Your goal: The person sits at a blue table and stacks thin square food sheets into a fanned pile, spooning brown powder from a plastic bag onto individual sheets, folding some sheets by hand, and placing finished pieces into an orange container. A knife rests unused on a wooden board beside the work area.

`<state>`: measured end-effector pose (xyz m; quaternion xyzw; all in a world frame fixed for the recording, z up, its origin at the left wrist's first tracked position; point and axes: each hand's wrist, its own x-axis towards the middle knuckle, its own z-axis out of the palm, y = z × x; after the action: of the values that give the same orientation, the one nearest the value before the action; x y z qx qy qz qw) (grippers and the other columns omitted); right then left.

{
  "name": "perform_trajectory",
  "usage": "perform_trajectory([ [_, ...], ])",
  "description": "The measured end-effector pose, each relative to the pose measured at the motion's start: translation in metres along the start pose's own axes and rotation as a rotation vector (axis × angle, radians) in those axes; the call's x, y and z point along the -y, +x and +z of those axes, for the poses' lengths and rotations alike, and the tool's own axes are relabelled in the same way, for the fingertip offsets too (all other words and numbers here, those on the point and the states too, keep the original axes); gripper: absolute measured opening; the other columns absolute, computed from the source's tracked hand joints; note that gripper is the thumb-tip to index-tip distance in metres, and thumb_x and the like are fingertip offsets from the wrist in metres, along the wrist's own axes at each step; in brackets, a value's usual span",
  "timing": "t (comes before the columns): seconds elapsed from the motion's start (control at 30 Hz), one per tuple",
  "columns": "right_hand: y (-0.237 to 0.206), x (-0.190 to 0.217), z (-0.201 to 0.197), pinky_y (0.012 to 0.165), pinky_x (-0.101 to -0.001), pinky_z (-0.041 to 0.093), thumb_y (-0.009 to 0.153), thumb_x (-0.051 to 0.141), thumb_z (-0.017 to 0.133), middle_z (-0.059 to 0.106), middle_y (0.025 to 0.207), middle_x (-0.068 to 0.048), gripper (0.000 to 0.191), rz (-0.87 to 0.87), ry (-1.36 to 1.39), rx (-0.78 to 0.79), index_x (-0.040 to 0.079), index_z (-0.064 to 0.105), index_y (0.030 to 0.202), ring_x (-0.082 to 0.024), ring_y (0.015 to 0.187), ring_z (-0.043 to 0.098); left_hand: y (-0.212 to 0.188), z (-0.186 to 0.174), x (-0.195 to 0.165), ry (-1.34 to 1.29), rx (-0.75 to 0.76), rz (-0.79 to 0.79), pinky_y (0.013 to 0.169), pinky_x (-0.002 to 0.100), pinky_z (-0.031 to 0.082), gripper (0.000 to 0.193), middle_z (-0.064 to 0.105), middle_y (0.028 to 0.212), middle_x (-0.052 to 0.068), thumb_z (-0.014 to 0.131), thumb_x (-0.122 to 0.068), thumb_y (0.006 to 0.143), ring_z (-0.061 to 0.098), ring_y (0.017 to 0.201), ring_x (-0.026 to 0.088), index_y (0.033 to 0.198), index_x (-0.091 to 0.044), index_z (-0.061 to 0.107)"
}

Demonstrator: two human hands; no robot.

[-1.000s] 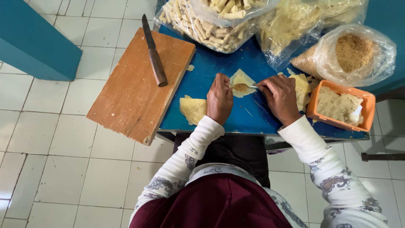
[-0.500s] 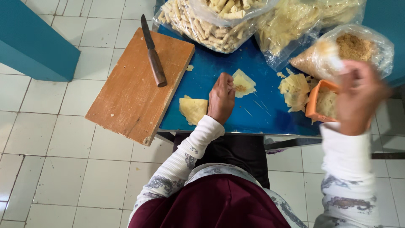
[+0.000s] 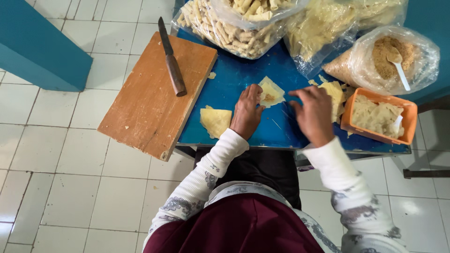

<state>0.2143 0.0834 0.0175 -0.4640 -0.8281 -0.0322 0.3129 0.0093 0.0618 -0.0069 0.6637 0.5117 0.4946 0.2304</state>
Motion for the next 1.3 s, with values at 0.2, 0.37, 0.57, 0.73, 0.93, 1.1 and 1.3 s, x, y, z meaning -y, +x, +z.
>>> perform_trajectory([
  [0.2, 0.004, 0.012, 0.016, 0.083, -0.0441, 0.048, 0.089, 0.008, 0.079, 0.066, 0.092, -0.011, 0.010, 0.063, 0.047, -0.002, 0.006, 0.072, 0.096, -0.033, 0.093, 0.062, 0.000, 0.002, 0.002, 0.038, -0.004, 0.001, 0.087, 0.047, 0.051, 0.043, 0.061, 0.111, 0.019, 0.073, 0.008, 0.081, 0.061, 0.105, 0.040, 0.117, -0.002, 0.051],
  [0.37, 0.008, 0.018, 0.017, 0.071, -0.0394, 0.052, 0.096, 0.006, 0.075, 0.071, 0.099, -0.012, 0.010, 0.155, 0.199, -0.006, 0.004, 0.070, 0.104, -0.030, 0.086, 0.069, 0.001, 0.004, 0.005, 0.052, -0.020, 0.050, 0.091, 0.047, 0.050, 0.043, 0.061, 0.114, 0.020, 0.073, 0.008, 0.081, 0.060, 0.109, 0.042, 0.118, -0.001, 0.052],
  [0.57, 0.013, 0.026, 0.013, 0.080, -0.0370, 0.055, 0.096, 0.002, 0.069, 0.076, 0.110, -0.008, 0.020, 0.126, 0.413, 0.049, 0.006, 0.068, 0.115, -0.027, 0.099, 0.074, 0.001, 0.003, 0.004, 0.030, 0.006, 0.017, 0.091, 0.046, 0.051, 0.044, 0.060, 0.116, 0.019, 0.073, 0.008, 0.079, 0.060, 0.109, 0.041, 0.118, 0.000, 0.054],
  [0.73, 0.012, 0.017, 0.011, 0.093, -0.0431, 0.048, 0.090, 0.002, 0.073, 0.074, 0.112, -0.008, 0.030, -0.046, 0.253, 0.138, 0.008, 0.067, 0.118, -0.030, 0.106, 0.069, 0.003, 0.002, 0.004, 0.062, 0.045, 0.013, 0.092, 0.047, 0.049, 0.048, 0.058, 0.116, 0.019, 0.078, 0.005, 0.076, 0.057, 0.111, 0.041, 0.117, 0.000, 0.054],
  [0.93, 0.011, 0.004, 0.023, 0.097, -0.0429, 0.049, 0.092, 0.004, 0.074, 0.069, 0.120, -0.009, 0.026, -0.219, 0.114, 0.075, 0.009, 0.068, 0.118, -0.029, 0.112, 0.065, 0.002, 0.003, 0.008, 0.105, 0.055, 0.060, 0.093, 0.047, 0.049, 0.049, 0.056, 0.117, 0.018, 0.082, 0.001, 0.075, 0.057, 0.112, 0.040, 0.115, 0.000, 0.055],
  [1.1, 0.013, 0.001, 0.026, 0.095, -0.0416, 0.050, 0.095, 0.005, 0.074, 0.070, 0.114, -0.007, 0.011, -0.196, 0.157, 0.060, 0.007, 0.072, 0.106, -0.028, 0.105, 0.067, 0.004, 0.004, 0.010, 0.131, 0.069, 0.091, 0.095, 0.045, 0.048, 0.047, 0.056, 0.115, 0.018, 0.083, 0.000, 0.074, 0.056, 0.110, 0.039, 0.112, 0.001, 0.057],
  [1.3, 0.028, 0.000, 0.025, 0.085, -0.0392, 0.053, 0.097, 0.007, 0.071, 0.069, 0.109, -0.009, 0.006, -0.073, 0.299, 0.128, 0.004, 0.071, 0.102, -0.028, 0.099, 0.068, 0.006, 0.002, 0.008, 0.158, 0.062, 0.142, 0.093, 0.046, 0.048, 0.033, 0.056, 0.114, 0.018, 0.076, 0.000, 0.079, 0.055, 0.108, 0.039, 0.109, 0.004, 0.062],
])
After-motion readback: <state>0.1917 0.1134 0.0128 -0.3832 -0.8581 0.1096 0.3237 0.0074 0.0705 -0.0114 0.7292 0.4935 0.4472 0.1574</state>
